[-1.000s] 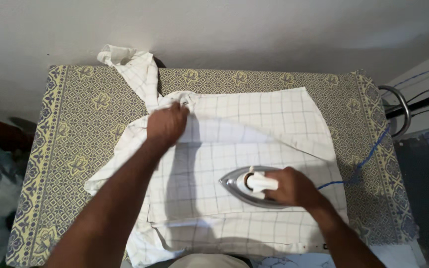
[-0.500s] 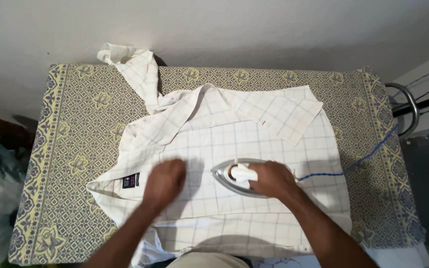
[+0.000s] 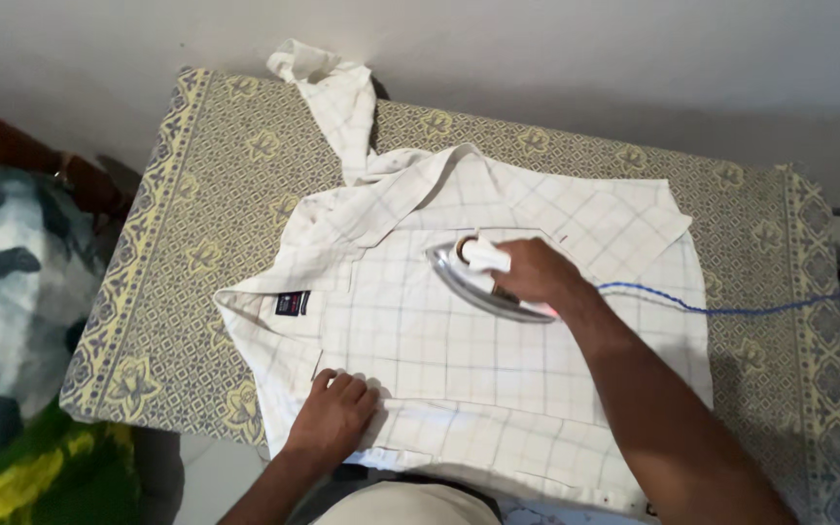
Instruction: The person irons a white checkered shirt laid out on a patterned ironing board. They use a white electric iron to smooth the fabric, moving it across the shirt's body and sleeves while using their left hand to hold and adjust the garment.
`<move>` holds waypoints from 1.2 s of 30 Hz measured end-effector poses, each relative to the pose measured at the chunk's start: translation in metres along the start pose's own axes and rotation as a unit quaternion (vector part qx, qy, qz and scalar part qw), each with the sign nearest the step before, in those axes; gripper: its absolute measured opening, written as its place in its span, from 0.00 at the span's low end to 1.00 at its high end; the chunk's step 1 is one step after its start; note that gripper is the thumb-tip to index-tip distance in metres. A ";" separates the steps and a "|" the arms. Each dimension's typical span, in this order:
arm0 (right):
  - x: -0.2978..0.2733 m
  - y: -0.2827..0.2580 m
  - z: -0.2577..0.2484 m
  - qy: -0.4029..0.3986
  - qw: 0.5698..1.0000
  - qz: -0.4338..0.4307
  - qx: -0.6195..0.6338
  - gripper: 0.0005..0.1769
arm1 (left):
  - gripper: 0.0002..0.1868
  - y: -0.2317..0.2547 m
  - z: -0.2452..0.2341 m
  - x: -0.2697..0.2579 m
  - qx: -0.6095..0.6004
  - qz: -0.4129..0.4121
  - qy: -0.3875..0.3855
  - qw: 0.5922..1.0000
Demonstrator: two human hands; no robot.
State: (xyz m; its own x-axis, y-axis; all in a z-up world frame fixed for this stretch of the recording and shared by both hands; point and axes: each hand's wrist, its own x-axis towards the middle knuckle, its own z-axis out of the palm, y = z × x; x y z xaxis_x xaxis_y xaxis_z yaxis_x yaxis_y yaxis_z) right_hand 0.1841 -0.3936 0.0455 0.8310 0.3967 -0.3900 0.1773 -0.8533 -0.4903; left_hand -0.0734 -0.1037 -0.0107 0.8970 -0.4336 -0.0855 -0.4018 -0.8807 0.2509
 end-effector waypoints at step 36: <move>-0.045 -0.128 0.073 -0.097 0.994 -0.023 -0.043 0.14 | 0.18 -0.081 -0.016 -0.038 -0.245 -0.612 0.207 0.723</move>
